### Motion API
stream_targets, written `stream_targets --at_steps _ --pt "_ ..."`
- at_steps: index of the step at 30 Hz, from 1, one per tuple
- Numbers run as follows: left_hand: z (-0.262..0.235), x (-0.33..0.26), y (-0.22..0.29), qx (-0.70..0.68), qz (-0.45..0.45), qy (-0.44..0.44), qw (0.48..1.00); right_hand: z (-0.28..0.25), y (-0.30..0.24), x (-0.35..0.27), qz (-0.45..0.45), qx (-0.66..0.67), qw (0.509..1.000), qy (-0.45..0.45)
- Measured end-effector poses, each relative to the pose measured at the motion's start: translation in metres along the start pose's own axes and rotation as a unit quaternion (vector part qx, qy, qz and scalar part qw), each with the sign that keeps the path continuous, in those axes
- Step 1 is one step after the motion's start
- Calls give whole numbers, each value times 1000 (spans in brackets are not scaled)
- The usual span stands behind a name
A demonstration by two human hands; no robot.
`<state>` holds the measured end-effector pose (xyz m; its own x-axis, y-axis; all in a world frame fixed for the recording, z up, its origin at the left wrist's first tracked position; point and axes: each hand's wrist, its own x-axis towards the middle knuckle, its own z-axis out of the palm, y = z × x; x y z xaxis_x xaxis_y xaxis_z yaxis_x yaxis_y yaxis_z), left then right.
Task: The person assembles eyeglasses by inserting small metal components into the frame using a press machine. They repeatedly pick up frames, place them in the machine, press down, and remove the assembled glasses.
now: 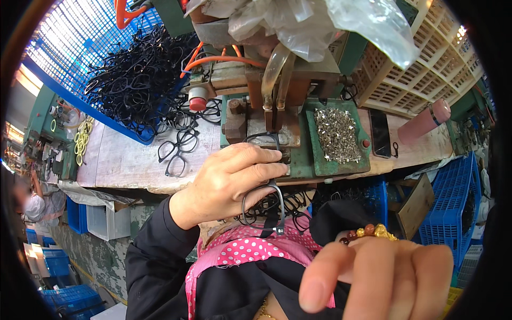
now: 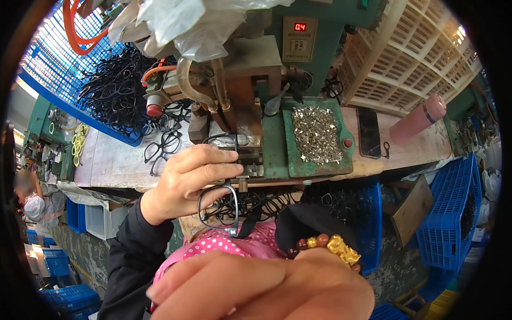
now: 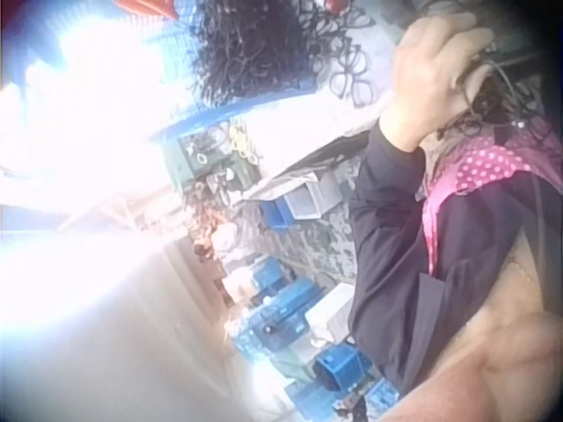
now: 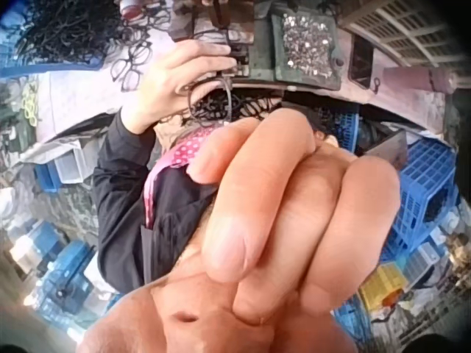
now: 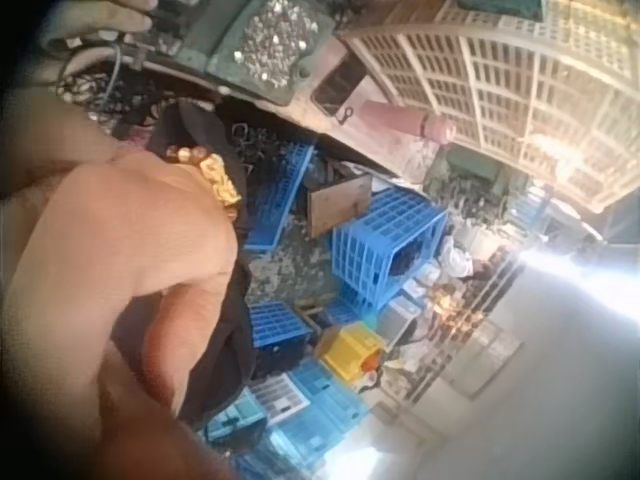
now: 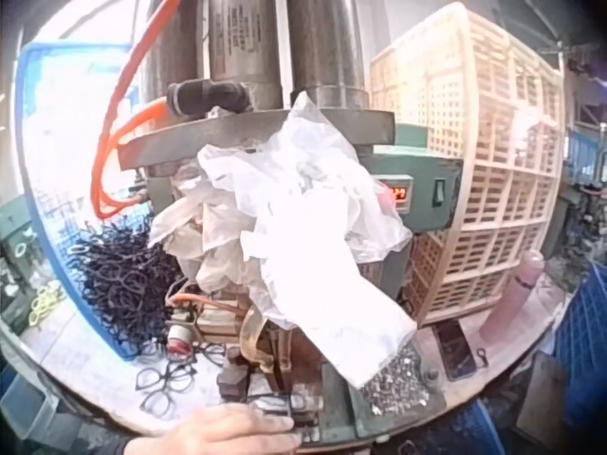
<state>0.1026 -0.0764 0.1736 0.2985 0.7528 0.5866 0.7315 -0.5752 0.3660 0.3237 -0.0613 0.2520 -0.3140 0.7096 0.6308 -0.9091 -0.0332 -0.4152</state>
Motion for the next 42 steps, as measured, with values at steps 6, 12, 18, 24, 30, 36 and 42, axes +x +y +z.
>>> stream_targets --at_steps 6,12,18,24,30,36,42 --pt "2 -5 4 -12 -11 -3 1000 5 11 -14 -43 -26 997 58" --pt "8 -4 8 22 -19 15 999 10 18 -21 -96 -32 987 122" --pt "8 -7 7 40 -19 10 999 36 3 -12 -114 -62 982 140" --pt "24 -20 15 99 -49 60 992 -78 16 -4 -227 -320 915 96" --pt "18 -83 -10 174 -186 223 941 -209 30 -39 112 -845 521 -26" --pt "-1 -192 -106 275 -369 171 871 -219 42 -27 65 -819 570 -19" --pt "1 -189 -112 288 -458 21 841 -216 53 -22 57 -773 632 5"
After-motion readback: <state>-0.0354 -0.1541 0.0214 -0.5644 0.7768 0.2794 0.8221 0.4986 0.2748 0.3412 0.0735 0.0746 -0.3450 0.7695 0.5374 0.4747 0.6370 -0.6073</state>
